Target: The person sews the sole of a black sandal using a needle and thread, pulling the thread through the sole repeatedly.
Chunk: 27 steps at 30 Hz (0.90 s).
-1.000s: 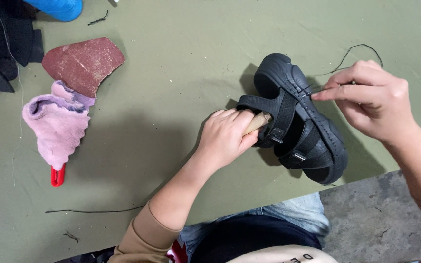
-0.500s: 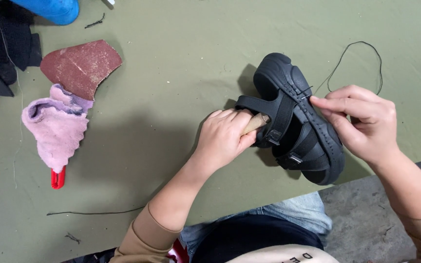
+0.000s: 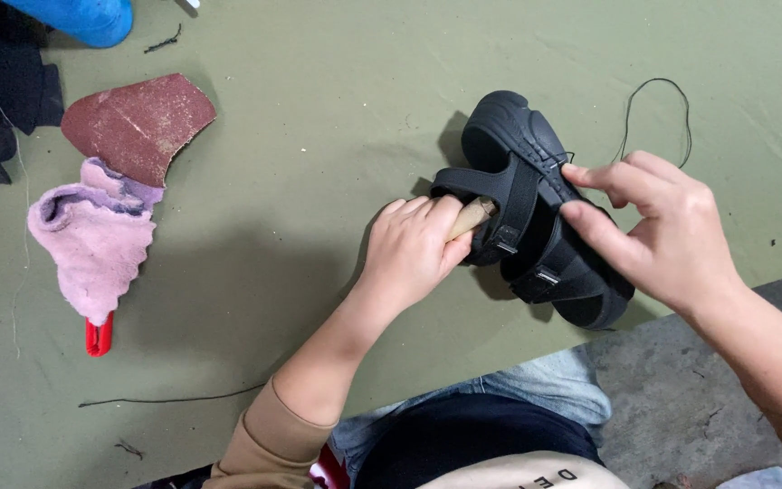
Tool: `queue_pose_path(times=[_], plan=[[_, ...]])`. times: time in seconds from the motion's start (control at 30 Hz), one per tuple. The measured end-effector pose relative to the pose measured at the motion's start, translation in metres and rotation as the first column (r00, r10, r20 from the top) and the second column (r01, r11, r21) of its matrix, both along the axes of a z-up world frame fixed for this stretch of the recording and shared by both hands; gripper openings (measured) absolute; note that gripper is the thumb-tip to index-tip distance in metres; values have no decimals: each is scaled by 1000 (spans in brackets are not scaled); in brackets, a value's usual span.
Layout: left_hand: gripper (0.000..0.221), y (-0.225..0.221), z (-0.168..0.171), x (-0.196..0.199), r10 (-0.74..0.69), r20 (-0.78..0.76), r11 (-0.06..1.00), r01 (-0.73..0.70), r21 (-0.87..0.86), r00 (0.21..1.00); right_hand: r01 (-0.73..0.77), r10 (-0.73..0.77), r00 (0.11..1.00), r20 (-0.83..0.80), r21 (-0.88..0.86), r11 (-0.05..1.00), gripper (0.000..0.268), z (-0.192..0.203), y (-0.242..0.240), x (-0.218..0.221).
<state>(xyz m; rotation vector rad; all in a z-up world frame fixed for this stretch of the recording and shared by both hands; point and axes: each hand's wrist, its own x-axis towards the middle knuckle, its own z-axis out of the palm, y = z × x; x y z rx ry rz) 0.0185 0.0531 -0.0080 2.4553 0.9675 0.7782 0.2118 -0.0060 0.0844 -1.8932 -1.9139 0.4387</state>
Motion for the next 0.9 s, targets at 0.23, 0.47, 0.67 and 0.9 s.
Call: queue_pose_path(times=[0.23,0.47,0.67,0.9], plan=[[19,-2,-4,1,31,20,999,-31,15,999,-47,30,922,386,36,998,48,8,-7,-13],[20,-6,-2,3,45,-32,998,-44,32,998,-90,-11,802,597,139,986,70,7,-12,-21],[22,-10,-4,6,55,-97,998,-58,-35,994,120,-80,962,260,-145,982,44,19,-3,-31],[28,-14,18,4,-21,-237,956,-50,-289,971,354,-347,935,76,-135,925,33,4,-4,-36]])
